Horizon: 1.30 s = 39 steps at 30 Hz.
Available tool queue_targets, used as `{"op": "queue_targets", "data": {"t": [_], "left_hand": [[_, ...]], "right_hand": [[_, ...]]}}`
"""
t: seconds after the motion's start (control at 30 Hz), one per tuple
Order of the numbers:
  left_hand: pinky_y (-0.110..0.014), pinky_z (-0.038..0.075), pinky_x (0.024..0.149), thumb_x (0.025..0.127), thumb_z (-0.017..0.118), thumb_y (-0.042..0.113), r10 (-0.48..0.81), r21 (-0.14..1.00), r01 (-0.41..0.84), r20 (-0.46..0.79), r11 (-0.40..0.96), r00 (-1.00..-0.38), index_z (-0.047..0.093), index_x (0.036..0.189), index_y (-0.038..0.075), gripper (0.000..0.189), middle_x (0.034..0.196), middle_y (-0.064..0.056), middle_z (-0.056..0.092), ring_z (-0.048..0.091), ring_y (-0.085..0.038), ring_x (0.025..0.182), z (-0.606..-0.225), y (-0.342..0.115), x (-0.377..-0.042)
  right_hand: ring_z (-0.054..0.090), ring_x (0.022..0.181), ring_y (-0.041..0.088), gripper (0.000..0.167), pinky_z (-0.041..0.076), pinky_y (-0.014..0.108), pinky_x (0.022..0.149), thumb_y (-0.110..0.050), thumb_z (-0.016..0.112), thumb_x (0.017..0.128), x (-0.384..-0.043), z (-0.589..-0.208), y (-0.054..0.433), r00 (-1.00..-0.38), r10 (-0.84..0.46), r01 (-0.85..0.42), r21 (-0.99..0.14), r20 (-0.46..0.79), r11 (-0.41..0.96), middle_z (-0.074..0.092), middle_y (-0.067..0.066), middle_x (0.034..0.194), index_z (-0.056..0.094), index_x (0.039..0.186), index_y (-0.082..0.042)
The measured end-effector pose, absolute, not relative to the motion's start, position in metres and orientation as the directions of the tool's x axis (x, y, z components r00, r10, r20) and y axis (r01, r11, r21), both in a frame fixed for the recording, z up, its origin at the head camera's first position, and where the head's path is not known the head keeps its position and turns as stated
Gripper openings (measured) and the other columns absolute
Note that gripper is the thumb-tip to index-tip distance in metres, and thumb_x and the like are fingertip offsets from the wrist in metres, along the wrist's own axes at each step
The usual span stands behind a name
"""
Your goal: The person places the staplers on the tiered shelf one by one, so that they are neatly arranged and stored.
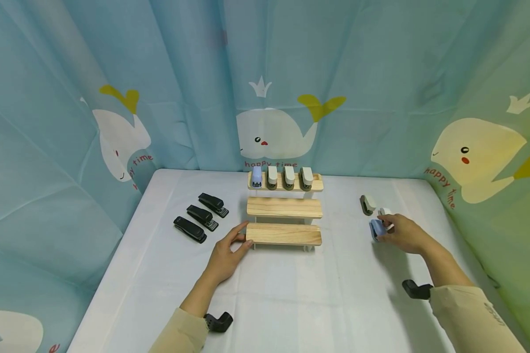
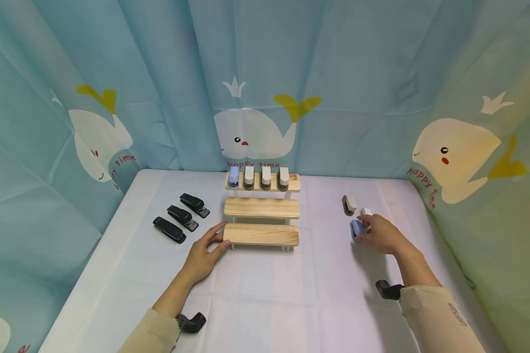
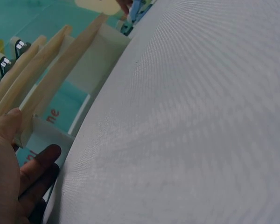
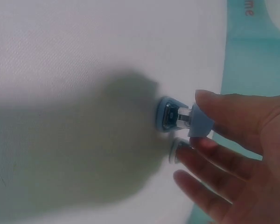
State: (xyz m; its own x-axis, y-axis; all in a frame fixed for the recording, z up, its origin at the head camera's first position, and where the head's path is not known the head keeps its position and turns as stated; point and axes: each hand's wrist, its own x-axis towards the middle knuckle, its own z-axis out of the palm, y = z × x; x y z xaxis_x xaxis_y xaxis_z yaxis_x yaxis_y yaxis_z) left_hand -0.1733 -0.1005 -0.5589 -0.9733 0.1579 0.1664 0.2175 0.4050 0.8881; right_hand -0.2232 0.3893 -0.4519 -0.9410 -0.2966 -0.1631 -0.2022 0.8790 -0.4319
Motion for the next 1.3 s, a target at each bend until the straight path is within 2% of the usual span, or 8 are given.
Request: {"op": "queue_targets", "data": {"t": [0.27,0.57,0.87,1.07,1.3], "left_hand": [[-0.056,0.042,0.115,0.101,0.067,0.042,0.161,0.893,0.218,0.166,0.394,-0.973,0.046,0.156,0.029,0.061,0.110,0.011,0.074,0.065,-0.020,0.125,-0.558,-0.101,-0.174],[-0.056,0.041,0.116,0.101,0.068,0.042,0.162,0.891,0.218,0.165,0.399,-0.973,0.046,0.156,0.031,0.060,0.110,0.010,0.075,0.064,-0.020,0.128,-0.559,-0.101,-0.174],[-0.055,0.041,0.116,0.101,0.068,0.041,0.160,0.891,0.218,0.167,0.399,-0.973,0.046,0.156,0.030,0.060,0.111,0.008,0.075,0.064,-0.019,0.127,-0.560,-0.101,-0.174],[-0.055,0.042,0.116,0.100,0.067,0.042,0.162,0.892,0.220,0.168,0.395,-0.972,0.046,0.156,0.030,0.061,0.111,0.009,0.075,0.064,-0.018,0.127,-0.560,-0.101,-0.174],[-0.054,0.042,0.116,0.101,0.067,0.042,0.159,0.889,0.218,0.166,0.404,-0.973,0.046,0.156,0.031,0.060,0.111,0.010,0.075,0.064,-0.018,0.128,-0.561,-0.101,-0.174]], "right_hand": [[0.063,0.090,0.027,0.063,0.048,0.034,0.072,-0.016,0.079,0.090,-0.229,-0.460,0.390,-0.945,-0.272,-0.178,-0.414,-0.181,0.893,0.063,0.021,0.104,0.052,0.137,0.017],[0.062,0.091,0.030,0.069,0.047,0.034,0.070,-0.020,0.077,0.093,-0.227,-0.464,0.388,-0.945,-0.246,-0.136,-0.422,-0.217,0.896,0.063,0.026,0.109,0.047,0.143,0.016],[0.060,0.089,0.028,0.077,0.047,0.032,0.070,-0.022,0.082,0.088,-0.229,-0.466,0.385,-0.941,-0.233,-0.108,-0.434,-0.247,0.894,0.065,0.024,0.106,0.045,0.144,0.016],[0.056,0.083,0.022,0.077,0.045,0.031,0.068,-0.028,0.083,0.088,-0.228,-0.468,0.384,-0.948,-0.232,-0.116,-0.445,-0.215,0.888,0.066,0.017,0.098,0.049,0.142,0.015],[0.058,0.081,0.019,0.078,0.046,0.032,0.067,-0.037,0.085,0.086,-0.225,-0.474,0.382,-0.958,-0.222,-0.115,-0.468,-0.181,0.876,0.070,0.015,0.098,0.054,0.139,0.011]]}}
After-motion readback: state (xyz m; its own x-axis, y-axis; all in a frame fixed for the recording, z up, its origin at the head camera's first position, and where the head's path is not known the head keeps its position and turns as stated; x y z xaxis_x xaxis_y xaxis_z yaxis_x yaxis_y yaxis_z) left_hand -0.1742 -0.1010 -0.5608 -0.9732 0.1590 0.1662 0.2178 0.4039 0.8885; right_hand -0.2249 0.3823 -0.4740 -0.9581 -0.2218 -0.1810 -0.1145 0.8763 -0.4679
